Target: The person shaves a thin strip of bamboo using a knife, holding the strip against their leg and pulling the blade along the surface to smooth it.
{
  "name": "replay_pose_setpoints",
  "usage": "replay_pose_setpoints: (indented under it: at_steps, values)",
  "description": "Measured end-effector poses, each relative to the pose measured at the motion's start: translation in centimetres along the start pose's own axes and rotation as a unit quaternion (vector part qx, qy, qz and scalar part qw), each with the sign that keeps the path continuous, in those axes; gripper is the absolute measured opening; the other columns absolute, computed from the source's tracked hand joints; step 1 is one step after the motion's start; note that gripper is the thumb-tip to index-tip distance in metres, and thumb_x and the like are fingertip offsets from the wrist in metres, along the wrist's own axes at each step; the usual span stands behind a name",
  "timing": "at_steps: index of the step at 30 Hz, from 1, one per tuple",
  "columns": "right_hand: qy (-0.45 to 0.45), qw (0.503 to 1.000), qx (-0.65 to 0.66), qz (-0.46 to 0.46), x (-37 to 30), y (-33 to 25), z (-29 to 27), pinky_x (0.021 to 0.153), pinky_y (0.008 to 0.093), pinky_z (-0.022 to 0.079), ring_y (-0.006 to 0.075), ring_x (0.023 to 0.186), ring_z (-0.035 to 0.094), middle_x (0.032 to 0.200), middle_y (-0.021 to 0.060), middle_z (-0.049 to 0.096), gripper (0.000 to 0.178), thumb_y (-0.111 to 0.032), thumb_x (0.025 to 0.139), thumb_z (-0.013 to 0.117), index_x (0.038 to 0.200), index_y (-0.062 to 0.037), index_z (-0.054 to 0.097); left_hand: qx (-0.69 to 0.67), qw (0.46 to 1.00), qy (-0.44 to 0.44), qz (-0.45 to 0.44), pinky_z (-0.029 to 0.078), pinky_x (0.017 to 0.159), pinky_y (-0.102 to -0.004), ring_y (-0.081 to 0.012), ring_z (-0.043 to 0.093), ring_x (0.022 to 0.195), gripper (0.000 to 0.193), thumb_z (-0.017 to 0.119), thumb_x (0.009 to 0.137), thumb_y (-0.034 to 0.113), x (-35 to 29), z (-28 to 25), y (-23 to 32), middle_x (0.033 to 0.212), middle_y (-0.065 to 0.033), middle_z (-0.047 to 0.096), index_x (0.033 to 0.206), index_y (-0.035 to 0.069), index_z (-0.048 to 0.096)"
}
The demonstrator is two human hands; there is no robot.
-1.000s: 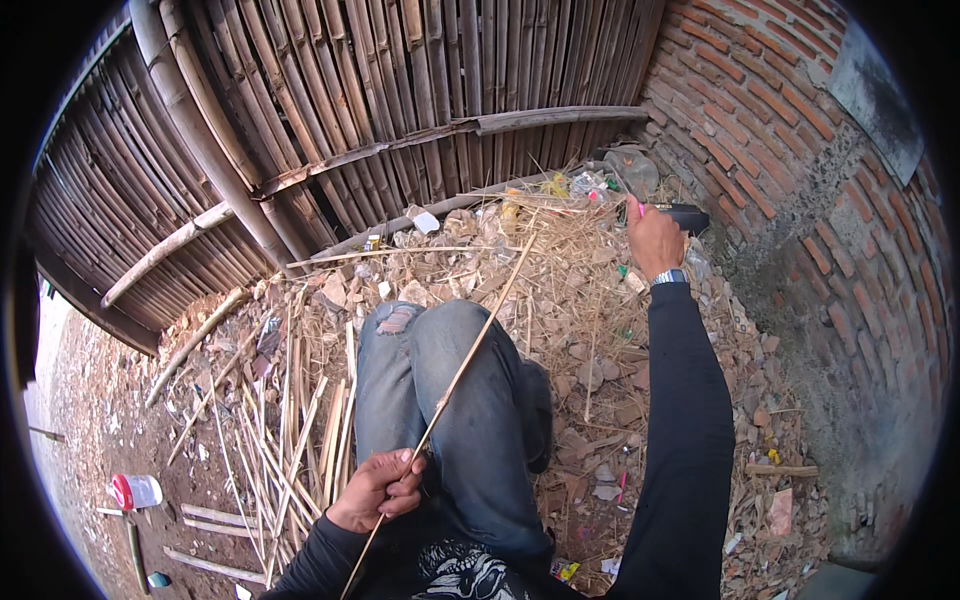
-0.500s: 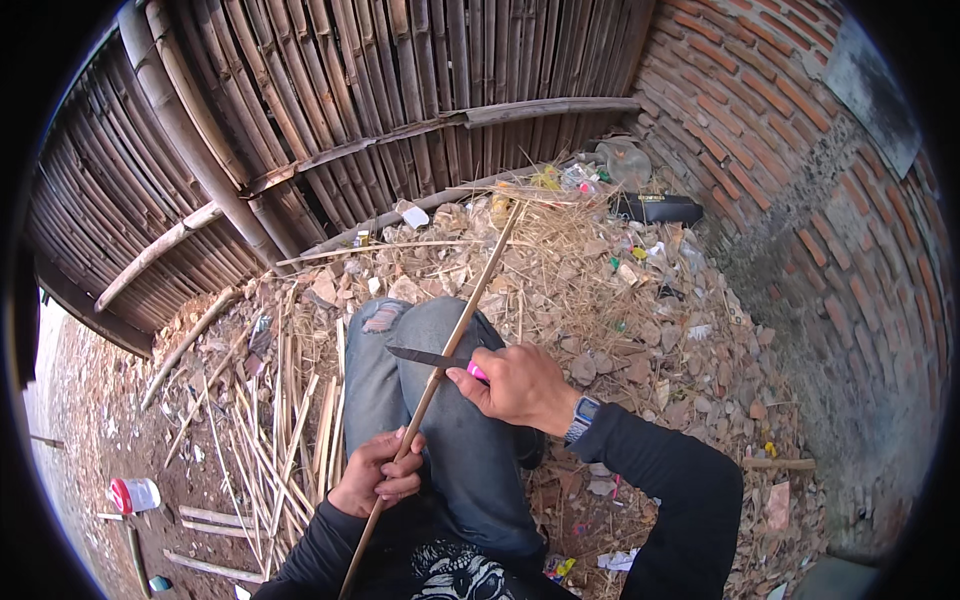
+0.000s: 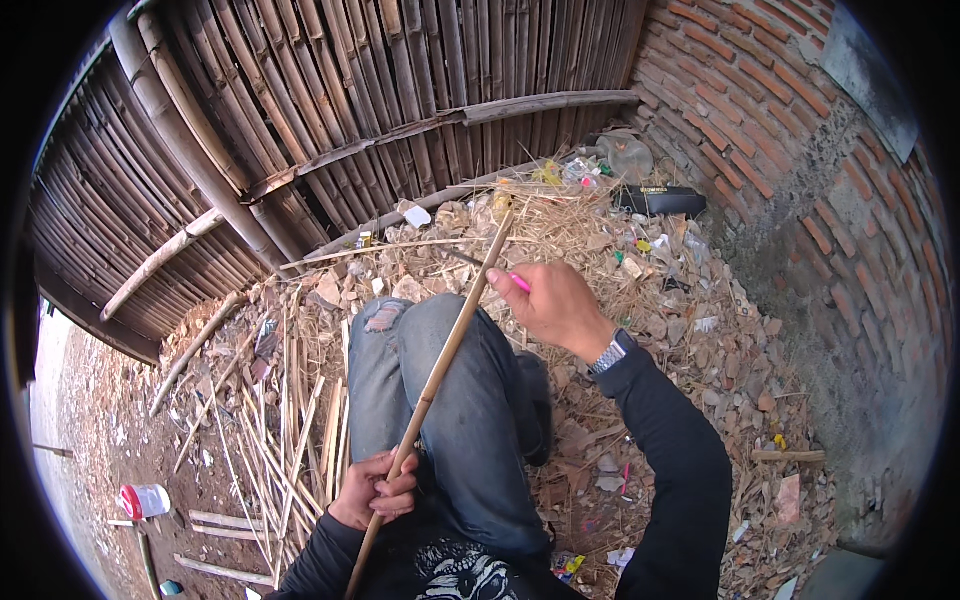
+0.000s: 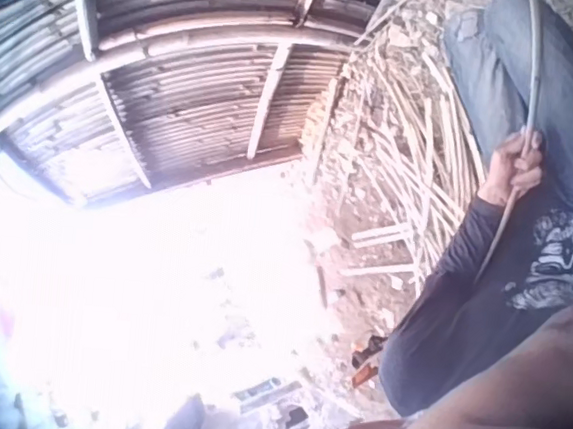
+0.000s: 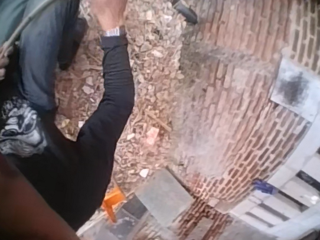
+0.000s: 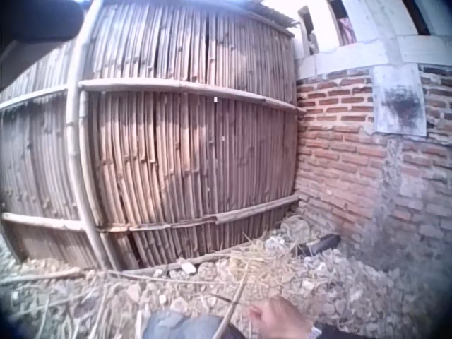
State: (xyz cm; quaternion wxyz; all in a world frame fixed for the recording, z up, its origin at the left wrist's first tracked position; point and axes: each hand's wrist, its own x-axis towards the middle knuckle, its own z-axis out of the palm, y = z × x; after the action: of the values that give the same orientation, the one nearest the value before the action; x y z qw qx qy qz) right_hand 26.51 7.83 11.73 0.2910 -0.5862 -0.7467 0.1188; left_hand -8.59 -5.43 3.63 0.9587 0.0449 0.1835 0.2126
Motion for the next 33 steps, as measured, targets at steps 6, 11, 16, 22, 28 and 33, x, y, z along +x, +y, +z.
replay_pose_setpoints:
  at_steps: [6, 11, 16, 22, 28, 33]
  values:
    - [-0.059, 0.987, -0.083, -0.125, -5.3, -4.3, 2.9, 0.053, 0.0502, 0.052, 0.0388, 0.055, 0.066, 0.058, 0.0154, 0.062, 0.053, -0.052, 0.101, 0.063, 0.07, -0.0093, 0.062, 0.289, 0.944, 0.118, 0.107, 0.025, 0.045, -0.0254, -0.0052, 0.029, 0.045, 0.034, 0.043, 0.116, 0.032, 0.1, 1.8, -0.9, 0.061, 0.0065, 0.036, 0.104, 0.003, 0.058]
    - [0.052, 0.983, -0.106, -0.141, -3.6, 0.5, 3.2, 0.049, 0.0475, 0.052, 0.0366, 0.053, 0.065, 0.059, 0.012, 0.063, 0.055, -0.055, 0.101, 0.064, 0.07, -0.009, 0.061, 0.524, 0.787, 0.233, 0.229, 0.037, 0.055, -0.025, -0.0044, 0.046, 0.059, 0.032, 0.055, 0.113, 0.026, 1.1, 3.2, -2.9, 0.068, 0.0031, 0.054, 0.097, 0.0, 0.062]
    - [0.08, 0.978, -0.189, -0.041, 0.1, 3.2, 2.0, 0.049, 0.0484, 0.052, 0.0379, 0.053, 0.066, 0.057, 0.0148, 0.062, 0.058, -0.056, 0.105, 0.056, 0.073, -0.0087, 0.065, 0.573, 0.742, 0.254, 0.238, 0.034, 0.052, -0.0245, -0.0033, 0.043, 0.056, 0.031, 0.054, 0.113, 0.027, 1.3, 4.6, -2.5, 0.065, 0.0044, 0.051, 0.098, 0.001, 0.06]
    - [0.161, 0.948, -0.269, 0.062, 3.5, 9.3, -0.2, 0.056, 0.055, 0.051, 0.0447, 0.061, 0.066, 0.063, 0.0227, 0.065, 0.062, -0.055, 0.108, 0.049, 0.078, -0.004, 0.069, 0.556, 0.757, 0.248, 0.237, 0.037, 0.054, -0.0254, -0.0043, 0.046, 0.058, 0.031, 0.056, 0.113, 0.026, 1.0, 3.9, -3.4, 0.066, 0.0029, 0.054, 0.097, 0.0, 0.063]
    - [0.178, 0.959, -0.209, 0.074, 4.1, 7.0, -2.0, 0.057, 0.0547, 0.05, 0.0433, 0.06, 0.066, 0.061, 0.0223, 0.063, 0.064, -0.054, 0.109, 0.047, 0.08, -0.0018, 0.069, 0.576, 0.728, 0.284, 0.24, 0.037, 0.053, -0.0262, -0.0033, 0.046, 0.059, 0.027, 0.061, 0.11, 0.022, -0.4, 2.5, -4.5, 0.064, 0.002, 0.054, 0.094, 0.0, 0.065]
    - [0.203, 0.977, -0.022, 0.061, 2.6, 3.1, -1.7, 0.056, 0.0493, 0.045, 0.0407, 0.061, 0.065, 0.062, 0.0195, 0.06, 0.05, -0.044, 0.111, 0.051, 0.088, -0.0014, 0.063, 0.639, 0.651, 0.305, 0.273, 0.04, 0.051, -0.03, -0.007, 0.049, 0.056, 0.026, 0.063, 0.109, 0.02, 0.3, 2.1, -3.4, 0.062, -0.0023, 0.057, 0.096, -0.002, 0.065]
